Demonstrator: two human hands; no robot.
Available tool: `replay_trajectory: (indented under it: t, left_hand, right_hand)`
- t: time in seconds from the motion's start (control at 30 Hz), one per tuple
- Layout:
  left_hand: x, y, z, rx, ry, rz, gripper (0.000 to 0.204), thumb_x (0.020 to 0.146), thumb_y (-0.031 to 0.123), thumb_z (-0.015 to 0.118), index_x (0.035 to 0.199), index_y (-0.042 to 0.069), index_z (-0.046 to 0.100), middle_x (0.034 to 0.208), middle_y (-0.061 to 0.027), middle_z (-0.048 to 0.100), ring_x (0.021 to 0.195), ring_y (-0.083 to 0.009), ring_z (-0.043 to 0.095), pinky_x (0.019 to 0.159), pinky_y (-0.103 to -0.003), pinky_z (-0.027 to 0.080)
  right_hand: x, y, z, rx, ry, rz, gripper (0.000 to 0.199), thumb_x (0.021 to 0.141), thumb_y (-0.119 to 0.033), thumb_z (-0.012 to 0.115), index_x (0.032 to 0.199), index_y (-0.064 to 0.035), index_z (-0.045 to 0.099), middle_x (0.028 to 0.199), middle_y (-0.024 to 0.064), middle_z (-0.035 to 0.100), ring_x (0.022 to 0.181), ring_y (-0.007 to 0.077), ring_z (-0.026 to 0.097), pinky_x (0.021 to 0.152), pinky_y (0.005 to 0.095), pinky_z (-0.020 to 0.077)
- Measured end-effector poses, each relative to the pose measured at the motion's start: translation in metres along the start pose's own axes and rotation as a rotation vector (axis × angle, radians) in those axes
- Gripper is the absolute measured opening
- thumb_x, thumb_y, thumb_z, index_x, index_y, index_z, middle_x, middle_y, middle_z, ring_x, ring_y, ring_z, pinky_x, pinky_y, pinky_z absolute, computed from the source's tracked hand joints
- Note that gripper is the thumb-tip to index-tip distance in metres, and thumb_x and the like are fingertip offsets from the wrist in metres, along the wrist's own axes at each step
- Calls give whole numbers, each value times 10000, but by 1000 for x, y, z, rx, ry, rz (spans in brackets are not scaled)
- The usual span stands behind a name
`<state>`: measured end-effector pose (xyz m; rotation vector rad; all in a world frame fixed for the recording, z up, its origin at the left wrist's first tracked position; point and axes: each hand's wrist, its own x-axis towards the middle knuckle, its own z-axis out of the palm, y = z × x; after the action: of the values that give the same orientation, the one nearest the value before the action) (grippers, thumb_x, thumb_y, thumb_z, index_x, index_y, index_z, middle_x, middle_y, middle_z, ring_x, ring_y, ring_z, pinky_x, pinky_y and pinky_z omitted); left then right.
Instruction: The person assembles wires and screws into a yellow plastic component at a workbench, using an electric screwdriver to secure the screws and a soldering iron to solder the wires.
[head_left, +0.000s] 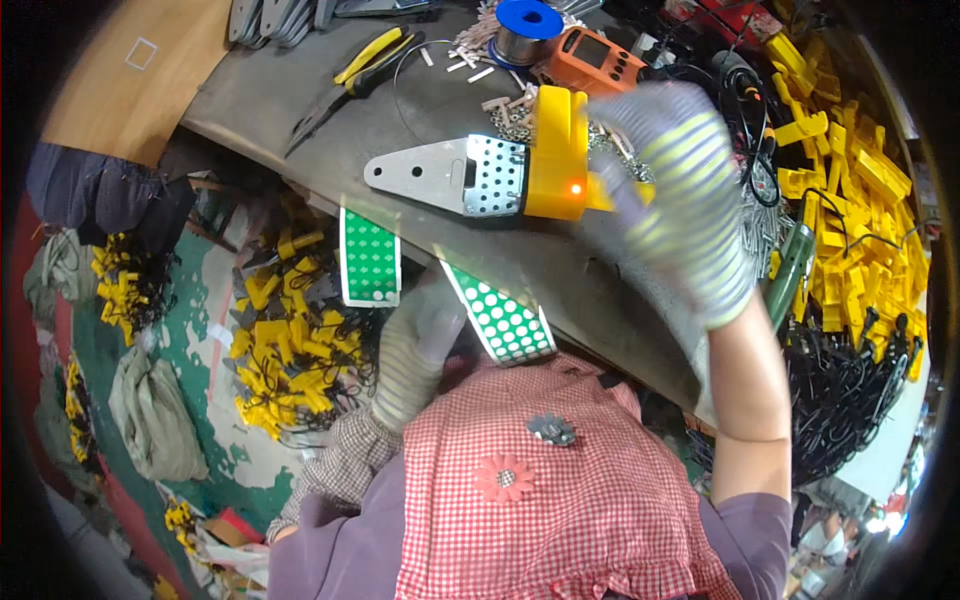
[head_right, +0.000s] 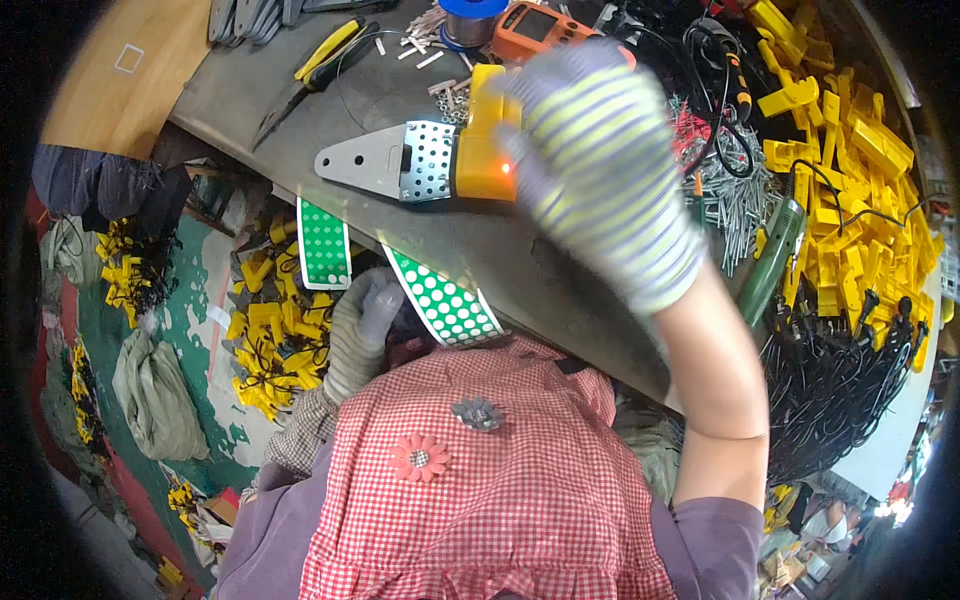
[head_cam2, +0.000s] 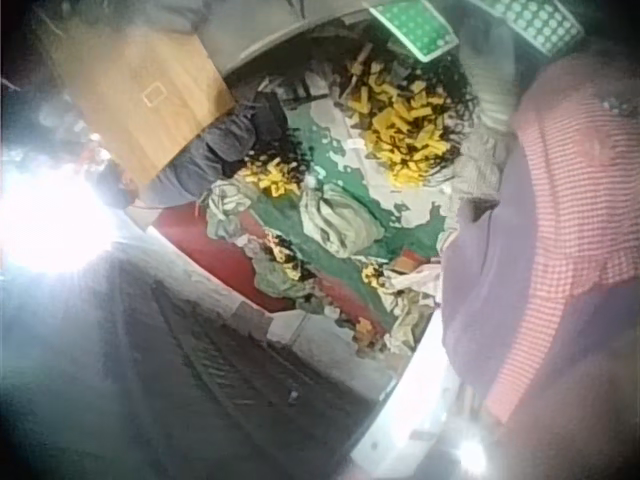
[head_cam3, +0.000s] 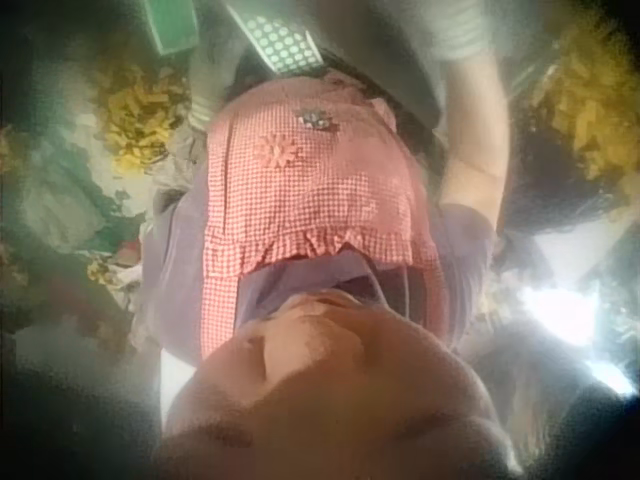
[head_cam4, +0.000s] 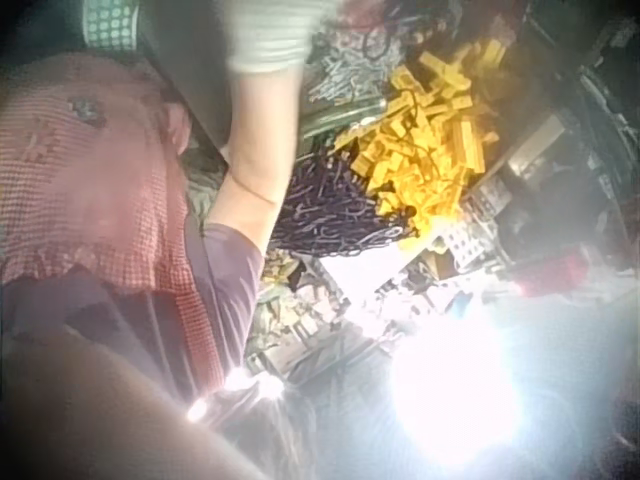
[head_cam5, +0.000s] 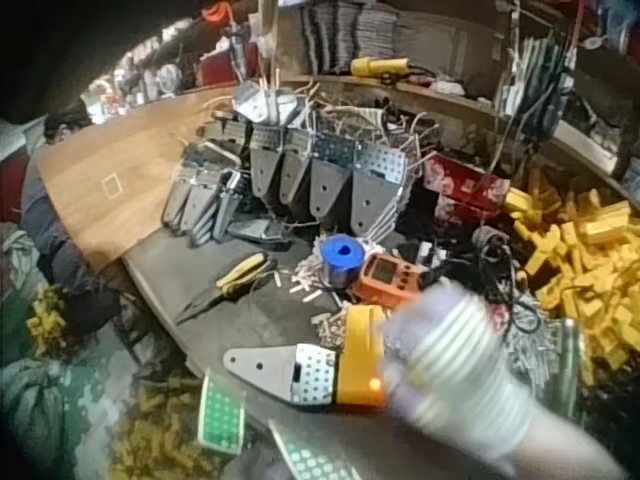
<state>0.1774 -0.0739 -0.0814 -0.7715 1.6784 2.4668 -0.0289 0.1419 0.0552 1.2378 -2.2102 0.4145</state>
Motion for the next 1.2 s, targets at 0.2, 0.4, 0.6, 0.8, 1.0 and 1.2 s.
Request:
replay_trajectory:
  t: [0.2,0.4,0.6,0.8,1.0,1.2]
  left_hand:
    - [11,6,0,142,-54,-14,242,975,168,772,1114,-11,687,903,-44,712,769,-104,637,705,-262,532]
    - [9,-12,-4,128,31,146,237,962,89,807,1144,-17,699,991,-74,742,870,-152,725,800,-297,617]
    - [5,2,0,73,-62,119,211,958,57,788,1159,13,746,1095,-76,771,951,-137,693,862,-306,567]
    - [15,-9,-5,257,-73,396,165,931,13,797,1089,37,753,1027,-54,737,910,-143,685,830,-321,553]
    - [18,1,-2,310,-77,437,156,927,13,799,1074,41,752,1008,-47,717,898,-140,682,801,-308,550]
    - [17,16,-15,290,-151,134,189,962,53,798,1129,-6,734,1008,-61,745,837,-117,716,737,-270,613]
  right_hand:
    - [-28,-89,28,412,-389,182,195,799,-176,794,962,-89,734,917,101,683,892,339,667,811,460,532]
    - [-38,-110,46,395,-453,233,210,799,-202,795,963,-82,742,910,103,681,887,338,663,798,464,528]
    - [-37,-120,47,180,-415,130,119,793,-214,678,845,-107,684,833,79,638,828,280,647,690,423,508]
    - [-28,-113,48,231,-491,185,126,794,-211,715,846,-99,691,820,88,639,809,298,646,688,441,514]
    - [-26,-104,46,260,-408,283,133,776,-163,779,857,-101,693,821,86,644,792,313,655,718,454,525]
    - [-40,-65,19,526,-183,658,114,828,-27,771,918,-67,713,907,85,709,834,265,710,766,386,566]
